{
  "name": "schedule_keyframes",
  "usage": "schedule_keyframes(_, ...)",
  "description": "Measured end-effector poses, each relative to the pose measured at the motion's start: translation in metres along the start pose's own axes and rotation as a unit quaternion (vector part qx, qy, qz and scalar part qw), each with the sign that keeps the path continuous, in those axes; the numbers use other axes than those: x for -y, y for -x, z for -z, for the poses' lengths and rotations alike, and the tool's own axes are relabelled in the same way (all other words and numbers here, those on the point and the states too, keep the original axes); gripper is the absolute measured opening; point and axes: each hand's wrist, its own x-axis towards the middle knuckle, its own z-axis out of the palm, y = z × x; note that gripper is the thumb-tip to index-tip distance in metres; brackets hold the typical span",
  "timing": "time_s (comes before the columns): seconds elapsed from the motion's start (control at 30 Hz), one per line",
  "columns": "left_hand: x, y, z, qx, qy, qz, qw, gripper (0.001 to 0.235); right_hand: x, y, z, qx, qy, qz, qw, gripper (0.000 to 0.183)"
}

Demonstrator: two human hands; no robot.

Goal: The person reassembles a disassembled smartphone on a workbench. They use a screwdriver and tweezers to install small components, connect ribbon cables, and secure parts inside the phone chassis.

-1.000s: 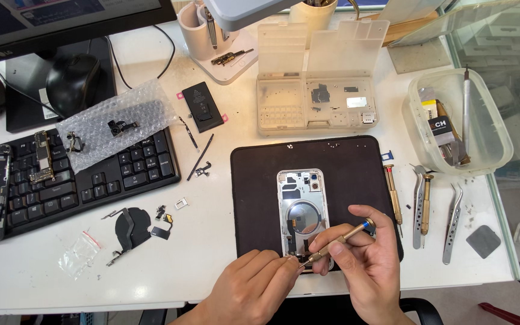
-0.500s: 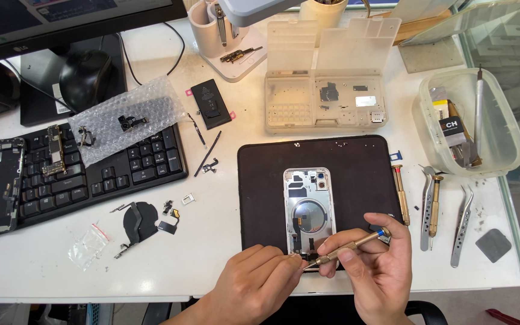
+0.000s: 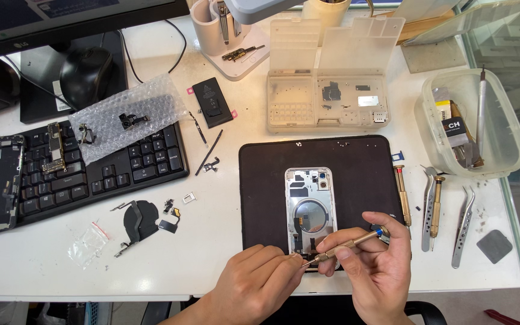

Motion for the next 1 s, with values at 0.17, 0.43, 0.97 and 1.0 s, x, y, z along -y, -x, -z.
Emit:
schedule_keyframes(0.17,0.0003,0.0003,0.001,-0.002,-0.006,-0.011,1.0,0.018,-0.0013,0.001,-0.0014,-0.003,0.008,0.011,1.0,0.059)
schedule_keyframes(0.43,0.0006,-0.0002,0.0013,-0.004,-0.017,-0.019,1.0,0.018,-0.0039,0.0025,-0.0029,-0.009,0.02,0.016,1.0,0.062)
schedule_keyframes(0.97,0.001,0.0014,-0.0005,-0.009,-0.024,-0.014,1.0,0.018,-0.0027,0.0029,-0.0068,-0.015,0.006,0.002,1.0,0.064)
schedule_keyframes(1.0,0.001,0.0016,-0.0006,-0.009,-0.026,-0.016,0.999,0.018,-0.0029,0.0036,-0.007,-0.012,0.009,0.01,1.0,0.064)
